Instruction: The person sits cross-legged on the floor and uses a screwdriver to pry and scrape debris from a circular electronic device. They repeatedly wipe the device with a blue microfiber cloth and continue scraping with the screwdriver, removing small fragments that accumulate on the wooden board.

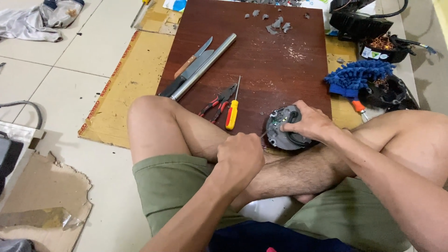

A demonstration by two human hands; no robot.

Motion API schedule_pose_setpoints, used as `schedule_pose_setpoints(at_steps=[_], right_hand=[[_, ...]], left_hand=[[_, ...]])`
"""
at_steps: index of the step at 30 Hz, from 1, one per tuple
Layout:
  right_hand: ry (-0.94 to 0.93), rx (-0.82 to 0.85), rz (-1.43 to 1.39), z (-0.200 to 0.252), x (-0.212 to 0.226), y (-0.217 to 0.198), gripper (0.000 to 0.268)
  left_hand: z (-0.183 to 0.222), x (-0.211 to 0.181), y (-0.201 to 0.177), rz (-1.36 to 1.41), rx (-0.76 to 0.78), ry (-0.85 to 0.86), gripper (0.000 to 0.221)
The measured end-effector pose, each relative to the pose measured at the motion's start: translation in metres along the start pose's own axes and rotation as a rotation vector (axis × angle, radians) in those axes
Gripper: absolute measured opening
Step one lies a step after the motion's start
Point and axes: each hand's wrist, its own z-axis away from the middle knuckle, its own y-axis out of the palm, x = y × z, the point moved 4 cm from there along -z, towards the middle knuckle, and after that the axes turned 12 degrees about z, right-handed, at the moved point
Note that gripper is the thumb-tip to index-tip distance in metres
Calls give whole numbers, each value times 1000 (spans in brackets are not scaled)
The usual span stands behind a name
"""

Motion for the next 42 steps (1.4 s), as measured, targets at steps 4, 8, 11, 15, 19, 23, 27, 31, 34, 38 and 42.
schedule_pose_setpoints(at_steps=[4,8,11,15,19,23,27,31,34,38,42], right_hand=[[4,86,5,-5,0,1,84],[-13,146,46,-11,-2,-1,86],[-32,173,67,-18,-2,-3,88],[-84,185,107,-25,1,-6,87],[-13,149,10,-9,-2,-6,81],[20,134,-50,1,1,-4,82],[55,135,-30,0,-2,-5,82],[68,124,-81,1,-3,-2,82],[60,98,-75,4,-3,-2,82],[38,75,-58,13,3,-5,83],[1,67,-64,12,3,-4,81]], left_hand=[[-7,-8,-10,16,38,49,24],[-23,-16,-12,15,162,-45,26],[-24,-20,-9,29,136,-42,26],[-20,-20,-6,-8,80,4,24],[4,-18,18,0,133,-73,24],[14,-11,42,137,-23,-120,31],[7,2,63,306,-53,-186,38],[0,21,63,555,-110,-165,38],[3,26,41,350,-89,-67,38],[8,20,5,164,61,-131,29],[-3,-2,-7,89,125,-141,29]])
